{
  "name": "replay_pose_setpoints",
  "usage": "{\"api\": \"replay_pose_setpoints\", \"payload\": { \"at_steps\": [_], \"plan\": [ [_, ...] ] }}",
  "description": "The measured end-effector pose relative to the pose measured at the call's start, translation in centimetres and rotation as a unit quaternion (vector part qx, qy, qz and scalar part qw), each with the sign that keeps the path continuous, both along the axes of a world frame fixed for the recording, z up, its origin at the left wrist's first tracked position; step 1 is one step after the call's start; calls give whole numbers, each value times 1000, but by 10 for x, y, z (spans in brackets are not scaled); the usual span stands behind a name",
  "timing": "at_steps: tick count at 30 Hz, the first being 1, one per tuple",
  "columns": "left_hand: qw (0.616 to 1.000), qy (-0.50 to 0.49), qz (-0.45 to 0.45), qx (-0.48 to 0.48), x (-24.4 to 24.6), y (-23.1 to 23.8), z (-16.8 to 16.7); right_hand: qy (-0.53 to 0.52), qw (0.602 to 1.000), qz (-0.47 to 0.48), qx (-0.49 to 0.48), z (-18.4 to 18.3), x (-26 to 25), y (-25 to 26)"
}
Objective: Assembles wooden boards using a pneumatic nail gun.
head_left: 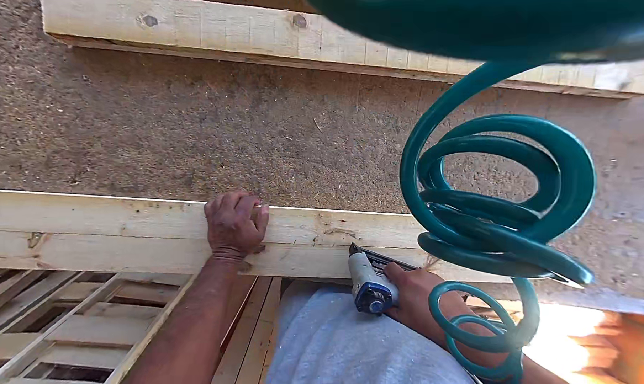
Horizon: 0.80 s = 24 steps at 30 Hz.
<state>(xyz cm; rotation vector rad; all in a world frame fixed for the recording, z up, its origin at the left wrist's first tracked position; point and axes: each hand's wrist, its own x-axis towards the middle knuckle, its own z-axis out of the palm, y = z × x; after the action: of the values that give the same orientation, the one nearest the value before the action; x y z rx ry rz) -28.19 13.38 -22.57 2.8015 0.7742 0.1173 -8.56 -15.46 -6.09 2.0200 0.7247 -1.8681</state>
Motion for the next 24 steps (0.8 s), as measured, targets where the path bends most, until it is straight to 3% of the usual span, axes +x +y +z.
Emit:
{"api": "replay_pose_setpoints", "payload": {
  "at_steps": [8, 11, 14, 16, 18, 21, 24],
  "plan": [
    [1000, 0, -1, 7, 1, -1, 1, 20, 999, -36, -9, 12, 25, -29],
    [999, 27, 8, -25, 17, -9, 27, 2, 999, -39, -4, 17, 30, -40],
    [1000, 0, -8, -1, 4, -2, 7, -29, 998, -52, 21, 10, 38, -78],
    [1000, 13, -13, -1, 4, -1, 9, -13, 998, -61, -18, 17, 49, -82],
    [1000, 12, -5, 6, 3, -6, 10, -33, 998, -54, 13, 6, 51, -107],
    [1000, -7, 7, -6, 20, -42, 23, -44, 997, -64, 20, 2, 60, -130],
    [997, -52, -7, -53, 63, -118, 36, -48, 996, -74, 26, 9, 70, -145]
  ]
}}
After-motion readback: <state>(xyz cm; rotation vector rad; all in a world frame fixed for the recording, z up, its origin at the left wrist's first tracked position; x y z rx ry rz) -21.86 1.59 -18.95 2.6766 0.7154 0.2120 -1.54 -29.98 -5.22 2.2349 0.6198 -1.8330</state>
